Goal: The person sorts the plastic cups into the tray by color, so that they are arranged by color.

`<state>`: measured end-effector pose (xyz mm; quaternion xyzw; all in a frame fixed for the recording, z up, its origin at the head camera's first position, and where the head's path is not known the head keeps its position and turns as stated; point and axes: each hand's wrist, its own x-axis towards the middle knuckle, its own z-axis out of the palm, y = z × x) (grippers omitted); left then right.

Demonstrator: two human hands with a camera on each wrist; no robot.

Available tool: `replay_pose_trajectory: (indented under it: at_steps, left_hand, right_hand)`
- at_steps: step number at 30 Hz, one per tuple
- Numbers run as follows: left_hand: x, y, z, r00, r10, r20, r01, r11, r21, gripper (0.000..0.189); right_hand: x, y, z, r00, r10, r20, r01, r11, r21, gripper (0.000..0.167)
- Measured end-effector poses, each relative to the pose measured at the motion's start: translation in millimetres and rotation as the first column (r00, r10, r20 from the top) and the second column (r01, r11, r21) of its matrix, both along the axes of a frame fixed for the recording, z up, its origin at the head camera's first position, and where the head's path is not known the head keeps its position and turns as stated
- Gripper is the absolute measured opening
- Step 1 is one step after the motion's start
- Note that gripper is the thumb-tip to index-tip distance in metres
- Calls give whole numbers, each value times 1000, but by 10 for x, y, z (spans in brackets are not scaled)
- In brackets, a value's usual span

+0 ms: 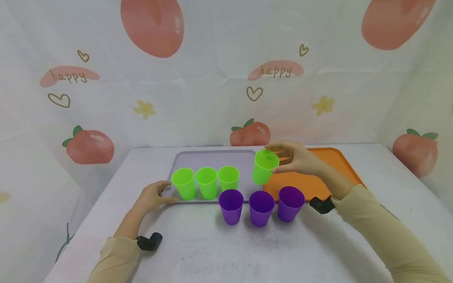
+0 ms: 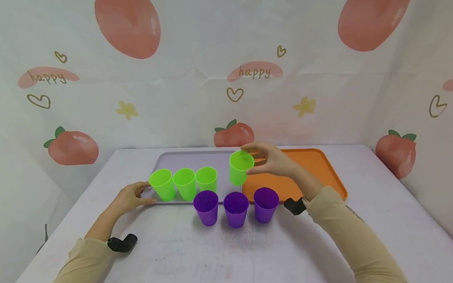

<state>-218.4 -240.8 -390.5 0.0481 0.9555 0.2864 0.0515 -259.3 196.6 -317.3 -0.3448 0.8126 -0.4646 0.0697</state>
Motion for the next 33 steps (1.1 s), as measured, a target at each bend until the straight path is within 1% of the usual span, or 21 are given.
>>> replay_pose_trajectory:
  at_steps: [4,10,13,17,24,33]
  left_hand:
    - [-3,5,0,1000,3,2,-3,1000,-2,68]
    - [-10,5,-6,1000,4,10,-4,1000,2,68]
    - [-6,10,2,1000,4,12,-4,1000,2,68]
    - [4,15,16,1000,1,9,-1,1000,-4,69]
    - [9,11,15,1000,0,4,0,1000,-9,69]
    - [5,11,9,1000,-6,-6,6,1000,-2,68]
  right_hand:
    - [-85,-26,-84,998,48,47,-47,999,-24,62]
    - [-167,-75,-193,987,64,145,-63,998,-10,64]
    - [-200,-96,-237,982,73,173,-76,997,6,67]
    - [-236,-110,-288,979,98,176,-104,994,25,69]
    - [-283,-130,-354,975,127,183,-139,989,51,64]
    - [-273,-206,-374,961,161,226,-180,982,63,67]
